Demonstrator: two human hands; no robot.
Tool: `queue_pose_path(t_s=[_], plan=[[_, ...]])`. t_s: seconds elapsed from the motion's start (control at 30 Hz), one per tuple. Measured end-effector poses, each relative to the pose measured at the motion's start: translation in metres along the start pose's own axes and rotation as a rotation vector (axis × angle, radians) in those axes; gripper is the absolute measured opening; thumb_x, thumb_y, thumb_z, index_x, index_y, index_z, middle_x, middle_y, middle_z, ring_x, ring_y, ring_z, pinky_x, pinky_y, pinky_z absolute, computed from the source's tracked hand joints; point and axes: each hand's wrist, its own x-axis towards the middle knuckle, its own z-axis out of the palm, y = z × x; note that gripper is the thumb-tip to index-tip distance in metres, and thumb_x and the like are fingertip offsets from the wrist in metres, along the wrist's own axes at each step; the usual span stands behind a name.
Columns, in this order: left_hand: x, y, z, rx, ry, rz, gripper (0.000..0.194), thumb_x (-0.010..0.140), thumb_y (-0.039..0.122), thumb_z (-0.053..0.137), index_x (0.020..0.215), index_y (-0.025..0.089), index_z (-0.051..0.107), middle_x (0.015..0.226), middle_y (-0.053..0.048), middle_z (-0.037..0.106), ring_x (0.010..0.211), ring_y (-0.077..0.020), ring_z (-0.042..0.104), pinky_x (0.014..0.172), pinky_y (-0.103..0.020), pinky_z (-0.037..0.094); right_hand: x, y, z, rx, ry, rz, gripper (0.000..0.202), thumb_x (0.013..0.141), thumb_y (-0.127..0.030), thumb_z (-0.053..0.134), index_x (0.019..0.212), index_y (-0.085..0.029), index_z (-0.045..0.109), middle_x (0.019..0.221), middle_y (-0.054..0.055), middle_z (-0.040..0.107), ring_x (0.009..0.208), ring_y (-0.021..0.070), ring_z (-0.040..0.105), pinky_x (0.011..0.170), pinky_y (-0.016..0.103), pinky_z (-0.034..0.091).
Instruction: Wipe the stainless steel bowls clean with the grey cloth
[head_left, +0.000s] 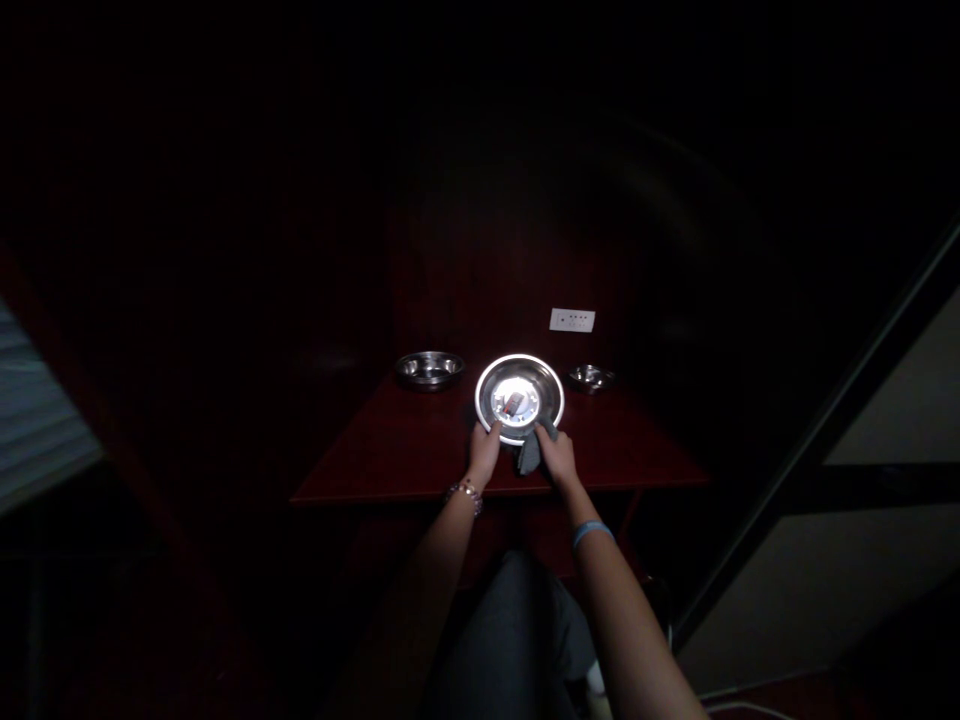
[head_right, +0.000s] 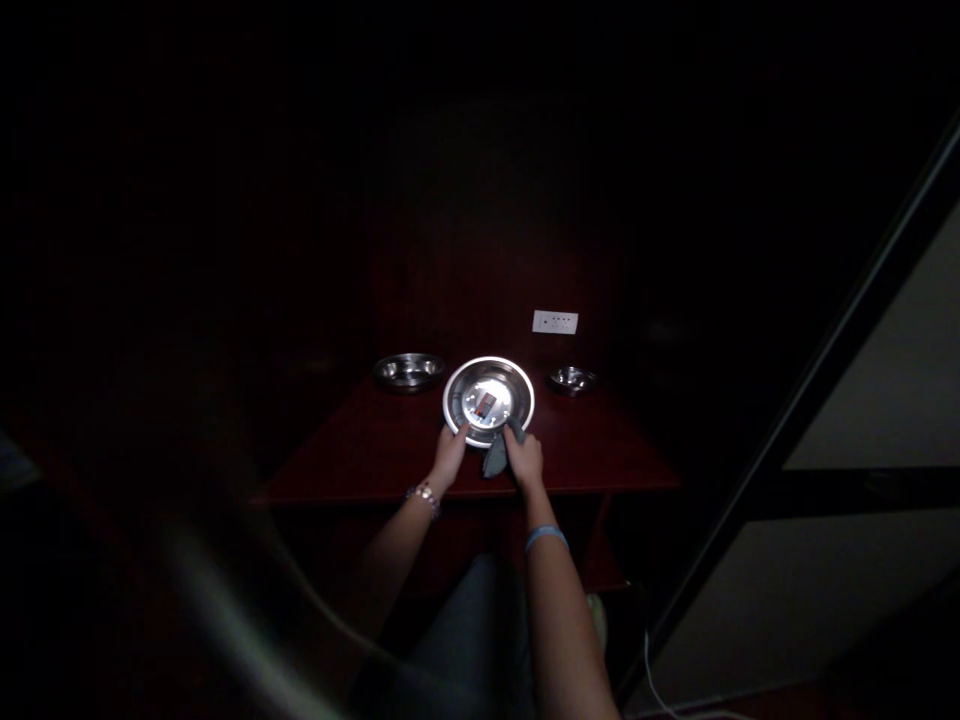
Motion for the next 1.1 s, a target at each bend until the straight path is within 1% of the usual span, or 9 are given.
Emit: queue_pose_path(t_s=[0.13,0.23,0.43,0.67,0.83,0.97,1.1], plan=[[0.0005,-0.0006,0.0004,0.011,-0.006,0.016,0.026,0.075,0.027,0.060,0.097,0.015,0.065,0.108,-0.016,0.071,0.103,-0.0298,0.066,0.094,-0.040,0.047,-0.0002,-0.0013,-0.0008,-0.004,0.004,0.001,0.046,0.087,-0.053,0.048,0.089,-0.015,0.075,0.087,0.011,0.075,0.088,0.0241,0.071,0.072,0.026,0.051],[0.0000,0.0003,0.0007,0.004,-0.019,0.024,0.027,0.076,0.027,0.059,0.100,0.015,0.065,0.110,-0.015,0.071,0.104,-0.0292,0.066,0.095,-0.040,0.047,-0.0013,-0.0025,-0.0015,-0.009,0.004,0.003,0.045,0.088,-0.052,0.048,0.090,-0.015,0.075,0.088,0.012,0.075,0.089,0.0238,0.070,0.072,0.026,0.050],[-0.0012,0.0012,0.0002,0.015,-0.004,0.006,0.026,0.077,0.025,0.060,0.100,0.014,0.065,0.110,-0.016,0.071,0.106,-0.0294,0.065,0.097,-0.041,0.047,-0.0032,-0.0051,-0.0027,0.001,-0.002,0.008,0.046,0.088,-0.052,0.048,0.090,-0.014,0.074,0.088,0.012,0.075,0.090,0.0242,0.070,0.071,0.025,0.050],[0.0002,-0.0020,-0.0003,-0.009,-0.010,0.015,0.028,0.075,0.028,0.064,0.099,0.014,0.066,0.107,-0.015,0.071,0.102,-0.0283,0.066,0.096,-0.042,0.047,-0.0046,-0.0068,-0.0039,-0.004,-0.002,0.000,0.046,0.088,-0.052,0.048,0.088,-0.014,0.075,0.086,0.012,0.075,0.090,0.0246,0.070,0.072,0.026,0.050],[0.0004,-0.0010,0.0001,-0.038,-0.010,0.013,0.026,0.073,0.028,0.067,0.095,0.016,0.067,0.105,-0.014,0.072,0.102,-0.0282,0.066,0.095,-0.040,0.047,-0.0047,-0.0069,-0.0039,-0.001,0.000,0.016,0.045,0.087,-0.051,0.048,0.087,-0.015,0.075,0.088,0.011,0.075,0.089,0.0241,0.070,0.074,0.027,0.051],[0.0003,0.0002,0.0002,-0.022,-0.014,0.021,0.030,0.074,0.029,0.065,0.099,0.013,0.067,0.106,-0.014,0.071,0.101,-0.0273,0.066,0.096,-0.040,0.046,-0.0034,-0.0057,-0.0028,0.004,0.001,0.012,0.044,0.087,-0.051,0.048,0.088,-0.016,0.075,0.089,0.011,0.075,0.089,0.0236,0.070,0.074,0.026,0.051],[-0.0004,0.0016,0.0007,-0.029,-0.023,0.018,0.031,0.076,0.027,0.063,0.102,0.012,0.066,0.107,-0.014,0.071,0.098,-0.0239,0.066,0.095,-0.038,0.047,-0.0028,-0.0043,-0.0019,-0.004,0.009,-0.004,0.045,0.087,-0.051,0.048,0.087,-0.015,0.075,0.086,0.011,0.075,0.088,0.0242,0.070,0.074,0.027,0.051]])
